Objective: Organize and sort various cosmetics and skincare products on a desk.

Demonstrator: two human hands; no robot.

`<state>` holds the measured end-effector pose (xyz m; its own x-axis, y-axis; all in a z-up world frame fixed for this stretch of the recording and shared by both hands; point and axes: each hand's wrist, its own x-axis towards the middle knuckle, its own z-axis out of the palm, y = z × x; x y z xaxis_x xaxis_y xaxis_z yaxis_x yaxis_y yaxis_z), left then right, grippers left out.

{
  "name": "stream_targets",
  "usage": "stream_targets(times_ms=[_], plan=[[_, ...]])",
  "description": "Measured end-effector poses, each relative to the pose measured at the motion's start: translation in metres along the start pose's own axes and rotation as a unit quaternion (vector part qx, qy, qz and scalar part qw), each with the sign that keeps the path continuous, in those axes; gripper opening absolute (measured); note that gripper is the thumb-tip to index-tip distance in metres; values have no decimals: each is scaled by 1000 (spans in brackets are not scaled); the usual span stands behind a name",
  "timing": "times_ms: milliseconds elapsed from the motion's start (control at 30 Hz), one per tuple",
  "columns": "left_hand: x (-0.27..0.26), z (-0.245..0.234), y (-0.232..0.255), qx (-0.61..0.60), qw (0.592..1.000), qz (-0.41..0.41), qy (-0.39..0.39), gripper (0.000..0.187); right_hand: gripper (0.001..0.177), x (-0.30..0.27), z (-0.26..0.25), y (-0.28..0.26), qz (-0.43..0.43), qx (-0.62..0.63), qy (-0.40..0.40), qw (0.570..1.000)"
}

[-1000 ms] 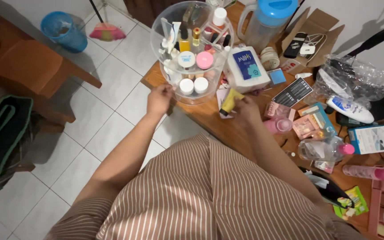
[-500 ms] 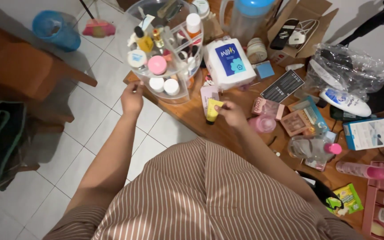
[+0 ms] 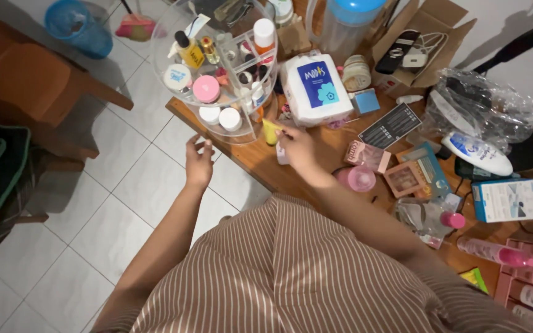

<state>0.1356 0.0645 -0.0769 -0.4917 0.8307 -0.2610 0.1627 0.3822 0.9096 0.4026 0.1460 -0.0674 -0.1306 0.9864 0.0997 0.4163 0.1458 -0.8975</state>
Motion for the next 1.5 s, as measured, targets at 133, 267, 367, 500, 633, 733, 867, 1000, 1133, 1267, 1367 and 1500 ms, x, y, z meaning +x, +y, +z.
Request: stream_targets(times_ms=[133, 267, 367, 500, 633, 733, 867, 1000, 1133, 1267, 1367, 1500], plan=[[-10, -13, -15, 0, 999, 6, -47, 54, 30, 16, 24, -21, 51, 42, -25, 997], [-21, -28, -7, 14, 998, 8, -55, 50, 25, 26, 44, -14, 36, 25, -19, 999], [-29, -36, -3, 5, 999, 2, -47, 50, 25, 34, 66, 24, 31, 35, -10, 999], [-37, -41, -4, -14, 999, -2, -44, 51, 52, 44, 76, 57, 43, 196, -38, 979], [-38, -43, -6, 3, 999, -13, -42, 51, 63, 61, 68, 46, 40, 32, -52, 997], [-33, -42, -13, -8, 999, -22, -49, 51, 49, 70, 72, 61, 62, -66, -117, 989], [-30, -40, -9, -13, 998, -5, -63, 50, 50, 76, 78, 81, -23, -156, -133, 978], [-28, -36, -3, -25, 997, -22, -66, 50, 75, 78, 64, 50, -7, -130, -25, 991], [-29, -33, -4, -19, 997, -19, -69, 50, 66, 94, 42, 14, -50, -137, 4, 989], [-32, -36, -4, -2, 998, -24, -65, 50, 60, 115, 38, 12, -1, -22, -52, 998], [-34, -37, -1, 7, 998, -26, -61, 50, 47, 124, 38, 14, -109, -115, -29, 987], [-36, -38, -3, -8, 998, -26, -58, 50, 46, 122, 36, -6, -34, 0, -80, 996]])
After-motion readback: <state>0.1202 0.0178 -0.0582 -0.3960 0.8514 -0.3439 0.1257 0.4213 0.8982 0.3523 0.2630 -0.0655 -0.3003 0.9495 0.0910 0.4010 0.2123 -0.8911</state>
